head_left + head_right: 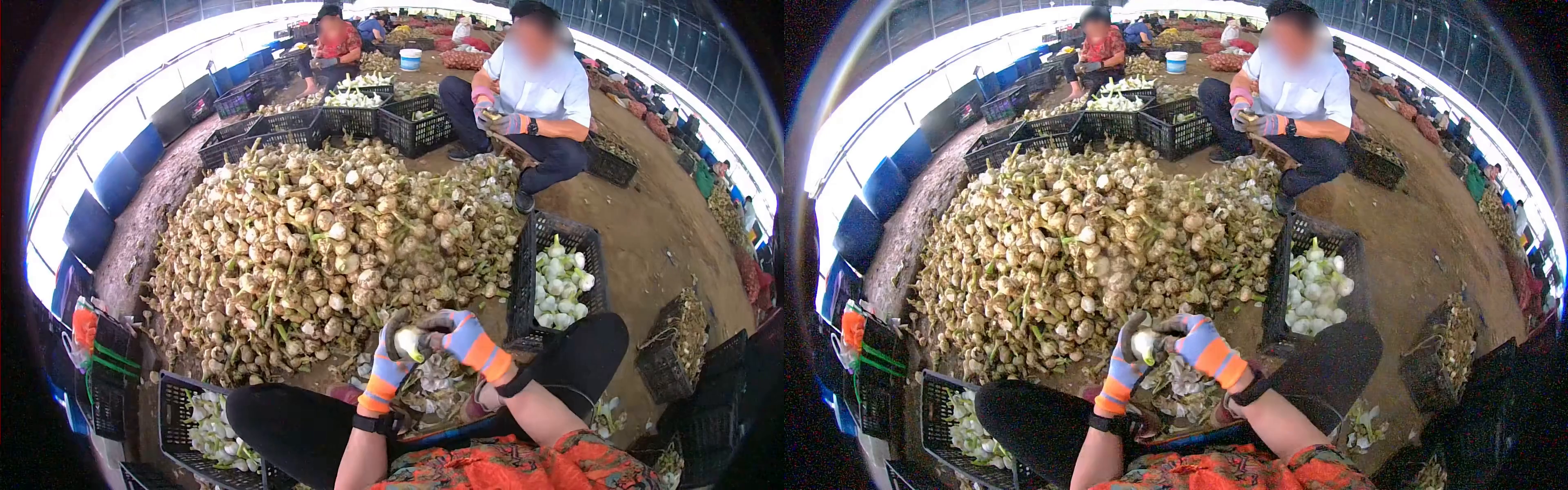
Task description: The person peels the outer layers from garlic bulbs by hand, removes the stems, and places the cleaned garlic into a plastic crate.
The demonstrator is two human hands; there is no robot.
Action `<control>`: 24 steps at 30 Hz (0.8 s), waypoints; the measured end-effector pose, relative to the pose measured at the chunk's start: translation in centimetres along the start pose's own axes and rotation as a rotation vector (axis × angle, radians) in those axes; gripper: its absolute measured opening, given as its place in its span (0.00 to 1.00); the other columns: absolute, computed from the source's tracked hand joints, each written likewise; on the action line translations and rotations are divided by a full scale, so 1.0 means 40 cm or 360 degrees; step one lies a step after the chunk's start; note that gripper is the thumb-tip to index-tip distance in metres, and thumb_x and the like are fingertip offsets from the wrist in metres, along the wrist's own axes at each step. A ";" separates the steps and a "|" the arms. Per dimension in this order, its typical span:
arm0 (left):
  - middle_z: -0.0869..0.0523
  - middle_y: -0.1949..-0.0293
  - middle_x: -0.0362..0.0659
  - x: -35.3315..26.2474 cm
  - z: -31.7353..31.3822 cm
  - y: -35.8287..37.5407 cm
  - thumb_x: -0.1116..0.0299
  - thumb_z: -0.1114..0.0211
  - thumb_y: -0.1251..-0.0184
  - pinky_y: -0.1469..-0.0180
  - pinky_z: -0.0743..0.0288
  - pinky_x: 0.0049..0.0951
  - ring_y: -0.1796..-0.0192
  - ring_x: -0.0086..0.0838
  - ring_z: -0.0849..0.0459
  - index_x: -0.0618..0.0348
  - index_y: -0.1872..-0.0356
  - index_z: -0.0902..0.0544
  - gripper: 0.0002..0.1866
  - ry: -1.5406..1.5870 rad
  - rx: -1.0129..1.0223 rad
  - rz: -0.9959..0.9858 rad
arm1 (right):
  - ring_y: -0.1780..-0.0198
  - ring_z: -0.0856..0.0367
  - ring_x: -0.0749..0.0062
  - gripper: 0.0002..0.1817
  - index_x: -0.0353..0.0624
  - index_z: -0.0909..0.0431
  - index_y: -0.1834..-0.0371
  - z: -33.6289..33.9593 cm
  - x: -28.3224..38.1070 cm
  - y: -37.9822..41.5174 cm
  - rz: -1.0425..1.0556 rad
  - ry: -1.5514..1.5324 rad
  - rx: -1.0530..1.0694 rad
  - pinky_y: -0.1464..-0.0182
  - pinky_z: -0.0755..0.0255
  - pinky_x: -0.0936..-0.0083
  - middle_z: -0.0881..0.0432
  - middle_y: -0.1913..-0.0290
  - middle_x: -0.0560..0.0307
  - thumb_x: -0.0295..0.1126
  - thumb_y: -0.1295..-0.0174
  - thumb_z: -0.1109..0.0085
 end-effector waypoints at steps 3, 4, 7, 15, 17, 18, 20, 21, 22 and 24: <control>0.27 0.48 0.46 0.008 -0.002 0.016 0.77 0.29 0.58 0.45 0.30 0.28 0.49 0.32 0.25 0.64 0.43 0.34 0.36 0.0147 -0.0301 -0.0143 | 0.60 0.21 0.75 0.12 0.31 0.24 0.61 -0.048 -0.105 0.001 0.0095 0.0317 -0.0311 0.57 0.27 0.80 0.19 0.58 0.49 0.19 0.51 0.44; 0.27 0.49 0.46 0.014 -0.002 0.021 0.77 0.31 0.56 0.45 0.31 0.29 0.49 0.32 0.25 0.65 0.44 0.32 0.33 0.0355 -0.0390 0.0001 | 0.59 0.22 0.75 0.12 0.31 0.25 0.60 -0.062 -0.121 0.004 0.0100 0.0209 -0.0343 0.57 0.28 0.80 0.19 0.59 0.50 0.19 0.50 0.45; 0.25 0.50 0.46 0.017 -0.002 0.032 0.76 0.34 0.51 0.45 0.30 0.28 0.49 0.32 0.24 0.66 0.48 0.29 0.26 0.0717 -0.0540 0.0242 | 0.56 0.22 0.66 0.15 0.33 0.28 0.56 -0.103 -0.194 0.017 0.0276 0.0184 -0.0536 0.55 0.28 0.75 0.22 0.59 0.48 0.21 0.50 0.48; 0.26 0.46 0.45 -0.093 0.008 0.018 0.71 0.38 0.40 0.44 0.33 0.25 0.45 0.29 0.26 0.66 0.49 0.25 0.19 0.0547 -0.0290 0.0223 | 0.56 0.27 0.44 0.19 0.35 0.29 0.55 -0.019 -0.094 -0.017 0.0419 0.0929 -0.0797 0.52 0.32 0.60 0.25 0.57 0.39 0.25 0.55 0.47; 0.28 0.44 0.45 -0.115 0.001 0.014 0.71 0.38 0.39 0.44 0.34 0.25 0.44 0.29 0.28 0.65 0.50 0.24 0.17 0.0309 -0.0359 0.0013 | 0.54 0.27 0.44 0.21 0.34 0.29 0.53 -0.004 -0.119 -0.020 0.0264 0.0852 -0.0867 0.51 0.32 0.61 0.25 0.55 0.38 0.25 0.54 0.47; 0.29 0.43 0.46 -0.091 -0.001 0.014 0.71 0.40 0.38 0.44 0.33 0.25 0.45 0.31 0.27 0.64 0.46 0.27 0.19 0.0704 -0.0369 0.0206 | 0.53 0.27 0.44 0.20 0.33 0.29 0.53 -0.001 -0.130 -0.020 0.0231 0.0789 -0.0894 0.50 0.32 0.61 0.25 0.55 0.37 0.26 0.53 0.48; 0.28 0.44 0.46 -0.061 0.017 0.014 0.70 0.41 0.37 0.44 0.32 0.26 0.45 0.32 0.26 0.63 0.44 0.30 0.20 0.0589 -0.0340 0.0195 | 0.53 0.26 0.46 0.21 0.33 0.29 0.52 0.002 -0.157 -0.020 0.0099 0.0760 -0.0849 0.50 0.31 0.62 0.24 0.55 0.38 0.26 0.53 0.48; 0.27 0.45 0.46 -0.058 0.024 0.014 0.69 0.42 0.36 0.44 0.32 0.27 0.46 0.32 0.26 0.62 0.41 0.33 0.22 0.0473 -0.0313 0.0178 | 0.53 0.25 0.47 0.22 0.33 0.29 0.50 0.002 -0.170 -0.020 -0.0026 0.0727 -0.0803 0.49 0.31 0.62 0.23 0.54 0.39 0.26 0.52 0.48; 0.25 0.49 0.47 -0.050 0.011 0.022 0.68 0.44 0.35 0.45 0.29 0.32 0.47 0.34 0.25 0.59 0.40 0.36 0.23 0.1140 -0.0400 0.0345 | 0.53 0.25 0.47 0.22 0.33 0.29 0.50 0.002 -0.187 -0.024 -0.0028 0.0722 -0.0803 0.49 0.31 0.62 0.23 0.54 0.39 0.26 0.52 0.48; 0.25 0.50 0.48 -0.048 0.013 0.023 0.68 0.45 0.34 0.45 0.28 0.34 0.48 0.35 0.24 0.60 0.42 0.35 0.21 0.1332 -0.0460 0.0364 | 0.56 0.23 0.49 0.19 0.35 0.26 0.53 0.008 -0.265 -0.044 -0.0057 0.0229 -0.0778 0.53 0.29 0.64 0.21 0.58 0.41 0.28 0.51 0.45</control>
Point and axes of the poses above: each hand's wrist, its own y-axis away from the middle knuckle, its own z-axis out of the back of the hand, x = y × z, the point moved 2 cm from there along -y, towards the middle knuckle
